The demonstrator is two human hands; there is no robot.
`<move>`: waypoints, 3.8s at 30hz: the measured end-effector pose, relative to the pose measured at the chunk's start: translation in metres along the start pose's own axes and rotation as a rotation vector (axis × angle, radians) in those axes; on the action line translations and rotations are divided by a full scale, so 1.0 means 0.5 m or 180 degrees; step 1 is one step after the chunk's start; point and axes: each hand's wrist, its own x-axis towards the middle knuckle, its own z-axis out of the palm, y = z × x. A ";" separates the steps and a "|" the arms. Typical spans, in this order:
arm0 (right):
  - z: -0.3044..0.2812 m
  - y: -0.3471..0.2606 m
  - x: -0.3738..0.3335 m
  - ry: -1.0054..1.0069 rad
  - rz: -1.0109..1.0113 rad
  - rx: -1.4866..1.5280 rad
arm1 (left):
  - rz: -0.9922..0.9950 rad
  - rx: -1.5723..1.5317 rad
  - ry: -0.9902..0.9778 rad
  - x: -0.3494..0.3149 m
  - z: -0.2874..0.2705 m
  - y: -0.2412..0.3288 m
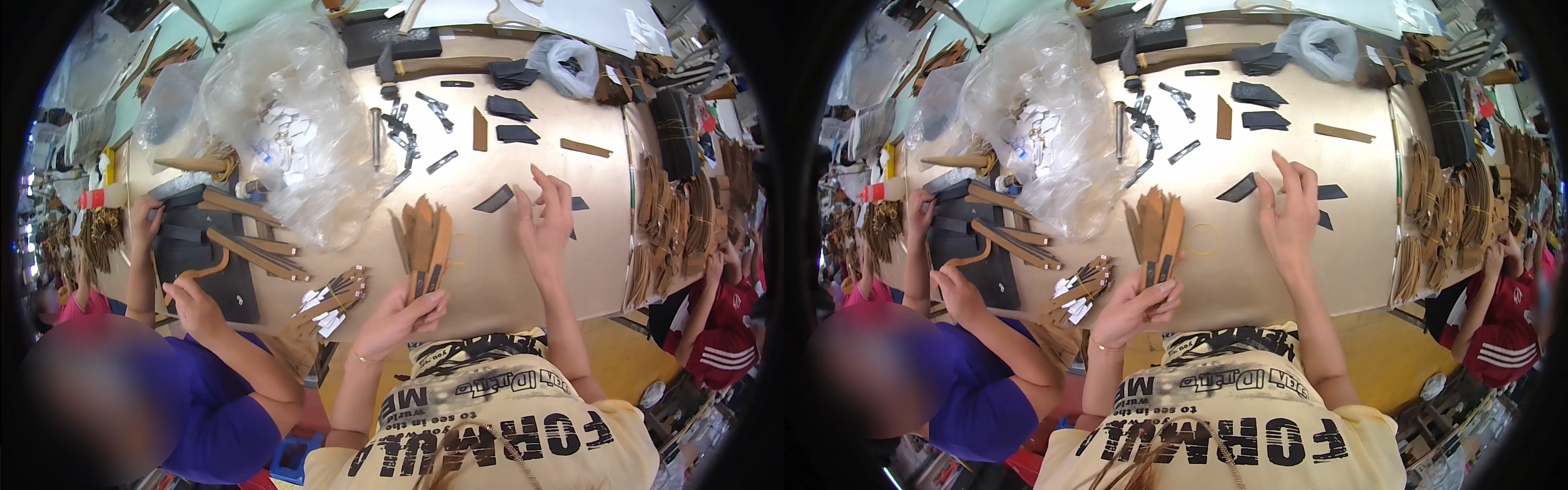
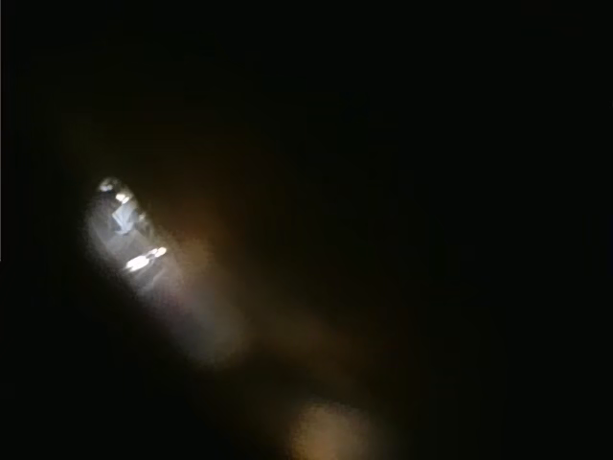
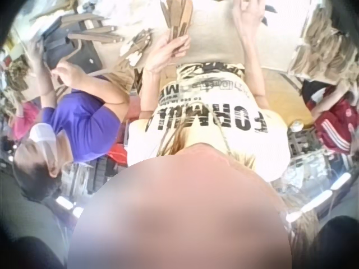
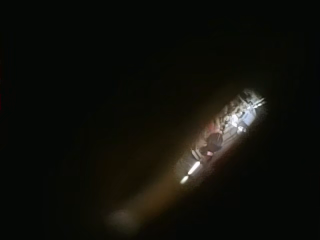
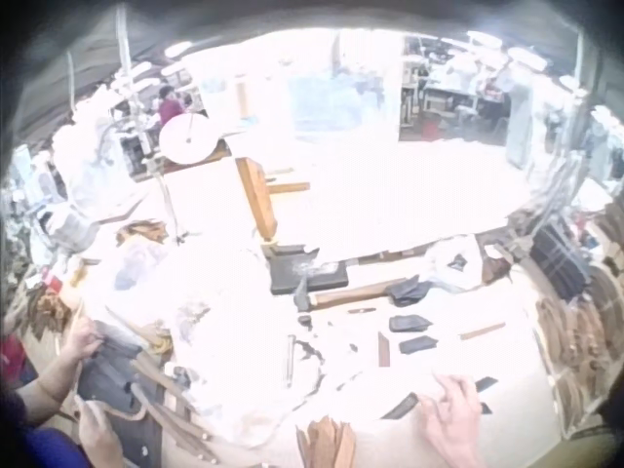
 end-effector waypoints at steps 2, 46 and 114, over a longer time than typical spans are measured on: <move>-0.022 -0.022 -0.020 -0.0134 -0.0591 0.0411 | -0.0007 0.0201 0.0045 0.015 0.007 -0.002; -0.002 0.024 -0.016 -0.0725 0.0536 0.0746 | -0.0731 0.0473 0.0609 -0.061 0.011 -0.046; -0.053 0.008 -0.129 -0.1310 -0.1837 0.0293 | 0.0047 0.0433 0.0417 0.036 0.072 -0.056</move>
